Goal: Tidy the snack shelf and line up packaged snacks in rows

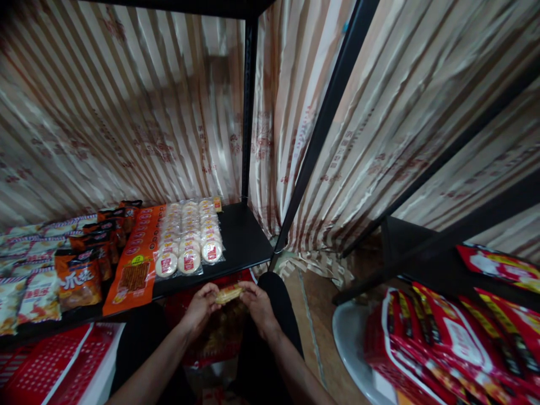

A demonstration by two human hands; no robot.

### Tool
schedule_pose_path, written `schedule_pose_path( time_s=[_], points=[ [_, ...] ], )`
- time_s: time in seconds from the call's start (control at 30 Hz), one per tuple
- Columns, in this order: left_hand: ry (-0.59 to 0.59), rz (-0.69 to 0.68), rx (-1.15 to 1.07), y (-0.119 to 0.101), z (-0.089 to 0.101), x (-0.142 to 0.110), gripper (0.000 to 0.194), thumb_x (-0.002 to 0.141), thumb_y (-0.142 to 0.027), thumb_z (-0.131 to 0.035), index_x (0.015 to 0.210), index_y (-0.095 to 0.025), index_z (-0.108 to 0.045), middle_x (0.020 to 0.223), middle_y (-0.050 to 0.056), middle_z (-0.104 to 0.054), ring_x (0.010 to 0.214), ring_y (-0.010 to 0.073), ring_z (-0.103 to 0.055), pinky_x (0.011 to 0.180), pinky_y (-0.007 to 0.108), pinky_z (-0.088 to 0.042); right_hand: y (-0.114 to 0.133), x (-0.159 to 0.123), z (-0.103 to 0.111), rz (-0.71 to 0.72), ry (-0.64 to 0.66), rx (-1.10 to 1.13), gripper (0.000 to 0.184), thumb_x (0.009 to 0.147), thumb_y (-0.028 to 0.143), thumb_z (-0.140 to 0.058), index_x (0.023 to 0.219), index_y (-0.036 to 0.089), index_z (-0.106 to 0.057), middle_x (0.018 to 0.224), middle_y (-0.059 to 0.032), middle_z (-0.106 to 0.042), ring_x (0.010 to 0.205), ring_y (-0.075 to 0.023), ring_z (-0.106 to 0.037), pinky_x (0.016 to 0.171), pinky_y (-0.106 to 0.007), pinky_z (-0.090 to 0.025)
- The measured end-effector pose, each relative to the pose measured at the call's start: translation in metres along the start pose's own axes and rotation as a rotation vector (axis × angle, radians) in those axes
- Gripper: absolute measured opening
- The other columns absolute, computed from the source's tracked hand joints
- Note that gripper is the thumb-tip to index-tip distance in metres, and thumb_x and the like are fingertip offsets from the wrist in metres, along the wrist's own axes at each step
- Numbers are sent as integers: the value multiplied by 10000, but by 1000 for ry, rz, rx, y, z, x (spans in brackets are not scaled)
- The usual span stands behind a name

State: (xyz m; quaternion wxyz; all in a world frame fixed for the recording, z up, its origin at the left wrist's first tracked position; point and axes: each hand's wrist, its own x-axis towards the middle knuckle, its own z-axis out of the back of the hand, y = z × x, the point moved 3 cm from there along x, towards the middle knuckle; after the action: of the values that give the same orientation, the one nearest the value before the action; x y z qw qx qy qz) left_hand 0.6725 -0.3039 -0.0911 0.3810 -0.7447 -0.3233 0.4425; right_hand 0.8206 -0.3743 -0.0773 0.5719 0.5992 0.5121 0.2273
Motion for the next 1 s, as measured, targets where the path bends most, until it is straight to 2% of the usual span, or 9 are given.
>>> schedule_pose_path(
  time_s=[0.2,0.37,0.5,0.6,0.8,1.0],
  points=[
    [-21,-127,177,0,1,7,189,599,-366,-604,615,-197,-520,583,-41,-482,555,102,-470,519,209,-385,6,-2,-4,-8,34,87,377,506,399,-813,796,211,-661,732,-3,-689,698,-191,-630,683,-296,-475],
    [-44,-224,329,-6,2,8,119,638,-295,-537,574,-195,-537,576,-37,-460,581,110,-437,560,212,-355,5,-2,-4,-32,23,132,325,523,362,-804,776,212,-667,713,10,-683,645,-165,-602,639,-270,-460],
    [-68,-280,418,-11,3,7,110,657,-233,-502,556,-201,-534,619,-23,-485,669,137,-474,642,227,-376,3,1,-5,-12,29,146,334,557,417,-794,783,204,-671,702,11,-666,676,-161,-593,641,-260,-448],
    [-82,-302,463,-14,3,7,123,662,-197,-495,547,-204,-537,639,-16,-497,702,147,-491,687,235,-381,4,3,-7,-12,15,116,372,553,470,-795,757,194,-653,676,9,-656,657,-155,-585,645,-262,-446],
    [-90,-316,488,-22,4,8,153,665,-160,-484,537,-209,-550,640,-9,-514,720,158,-509,716,241,-393,5,6,-9,21,-19,-7,469,454,549,-808,679,201,-589,684,2,-654,674,-186,-605,664,-293,-470],
    [-60,-310,461,-37,1,8,152,666,-197,-461,577,-206,-584,648,-5,-530,749,170,-529,725,248,-402,3,11,-8,69,19,-74,472,518,581,-766,759,217,-586,739,-10,-654,736,-205,-631,698,-310,-494]
  ],
)
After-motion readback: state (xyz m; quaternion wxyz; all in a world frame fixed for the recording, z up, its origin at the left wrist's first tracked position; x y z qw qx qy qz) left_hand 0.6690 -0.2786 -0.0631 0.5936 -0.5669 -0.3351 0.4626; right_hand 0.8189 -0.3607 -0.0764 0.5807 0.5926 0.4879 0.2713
